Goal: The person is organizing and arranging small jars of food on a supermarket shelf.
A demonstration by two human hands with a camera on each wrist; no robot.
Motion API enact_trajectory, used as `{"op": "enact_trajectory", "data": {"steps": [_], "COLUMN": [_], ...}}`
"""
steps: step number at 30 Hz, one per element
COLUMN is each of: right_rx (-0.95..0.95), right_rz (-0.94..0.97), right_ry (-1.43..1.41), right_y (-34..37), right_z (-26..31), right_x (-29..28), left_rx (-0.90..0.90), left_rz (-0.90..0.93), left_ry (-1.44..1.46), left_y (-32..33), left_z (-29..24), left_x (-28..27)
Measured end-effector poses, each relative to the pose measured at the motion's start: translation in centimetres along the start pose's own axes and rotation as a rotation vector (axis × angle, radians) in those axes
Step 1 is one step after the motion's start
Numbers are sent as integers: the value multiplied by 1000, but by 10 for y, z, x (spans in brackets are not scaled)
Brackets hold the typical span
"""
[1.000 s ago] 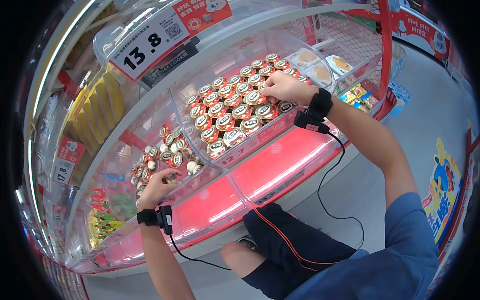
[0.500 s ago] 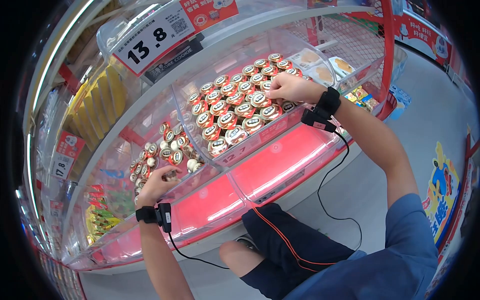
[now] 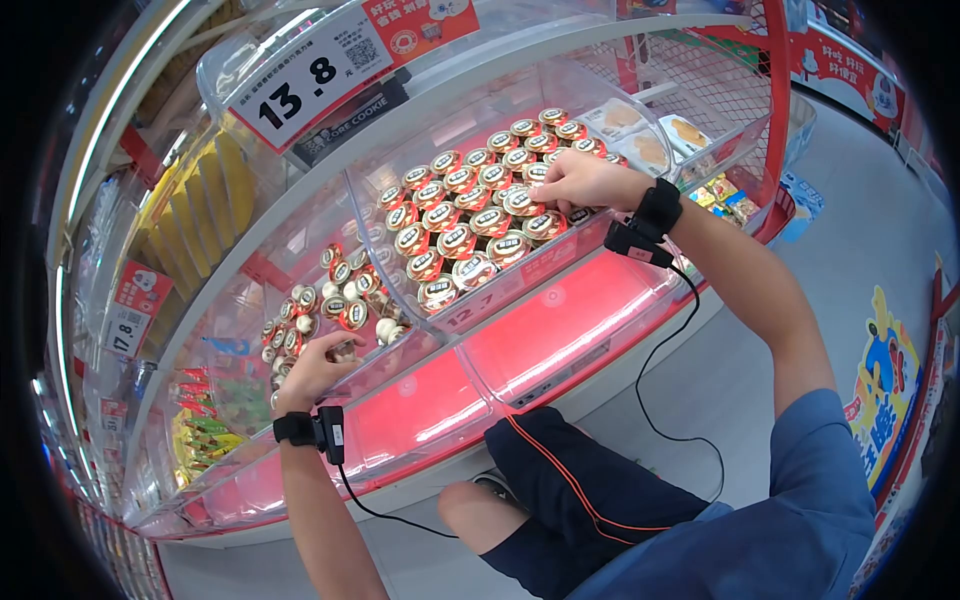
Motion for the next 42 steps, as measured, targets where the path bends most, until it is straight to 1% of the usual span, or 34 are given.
{"op": "enact_trajectory", "data": {"steps": [3,6,7,8,9,10,11,12,13,14,15,16,17,18,19,20,22,23,25,27,28,31,32,35,36,39,40,41,42], "right_rx": [-25,-39,-136,-196,-413,-474,-535,-592,-612,-681,-716,-755,-855,-889,-921,-945,-890,-870,-928,-966,-984,-766,-639,-496,-429,-410,-430,-420,-339], "right_rz": [-3,-178,-244,-395,-582,-712,-681,-659,-498,-406,-261,-184,-77,-32,-105,-176,-132,-126,-81,-140,-169,-70,164,297,316,268,224,171,38], "right_ry": [-8,11,-57,-58,-109,-42,-141,-135,-133,-122,-26,64,158,224,296,365,429,378,349,386,411,-30,-229,-522,-494,-597,-572,-676,-658], "right_y": [0,0,1,5,17,37,50,66,77,85,87,92,96,87,79,70,33,23,-2,-6,-5,-7,-5,14,10,38,45,53,54], "right_z": [1,-2,4,6,17,37,46,70,101,131,158,186,214,224,237,248,257,265,280,288,290,278,270,244,226,210,198,187,164], "right_x": [1,-13,-19,-30,-42,-48,-44,-35,-16,8,36,62,89,115,131,148,182,191,214,215,214,181,182,165,161,122,104,85,63], "left_rx": [-44,189,175,166,225,237,309,354,404,431,457,487,464,442,418,474,434,418,465,507,487,438,430,436,418,397,411,438,457], "left_rz": [-8,-41,-85,-134,-135,-139,-190,-211,-225,-255,-272,-283,-288,-295,-302,-305,-351,-374,-424,-448,-581,-749,-727,-611,-600,-604,-602,-570,-568], "left_ry": [58,25,78,210,382,517,609,708,801,819,828,836,897,956,1012,1065,1091,1110,1122,1163,1171,1179,1134,924,915,950,933,929,905], "left_y": [3,-10,1,3,10,13,21,22,22,23,23,24,25,29,31,29,31,30,31,31,37,40,38,28,28,28,29,27,26], "left_z": [-1,3,-9,-7,-15,-15,-19,-15,-12,-10,-11,-13,-12,-11,-8,-3,6,9,10,9,11,32,31,20,19,19,17,17,17], "left_x": [0,-4,-7,-12,-16,-21,-29,-36,-42,-47,-50,-52,-52,-51,-52,-56,-58,-60,-64,-67,-73,-81,-79,-70,-69,-66,-66,-65,-65]}}
Point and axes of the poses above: each hand's wrist, its own y-axis away from the middle knuckle, its own x-axis out of the palm, z = x × y, the point moved 9 cm from there along -y, towards the middle knuckle, and after that the axes turned 3 degrees about y, right-handed, at the moved point
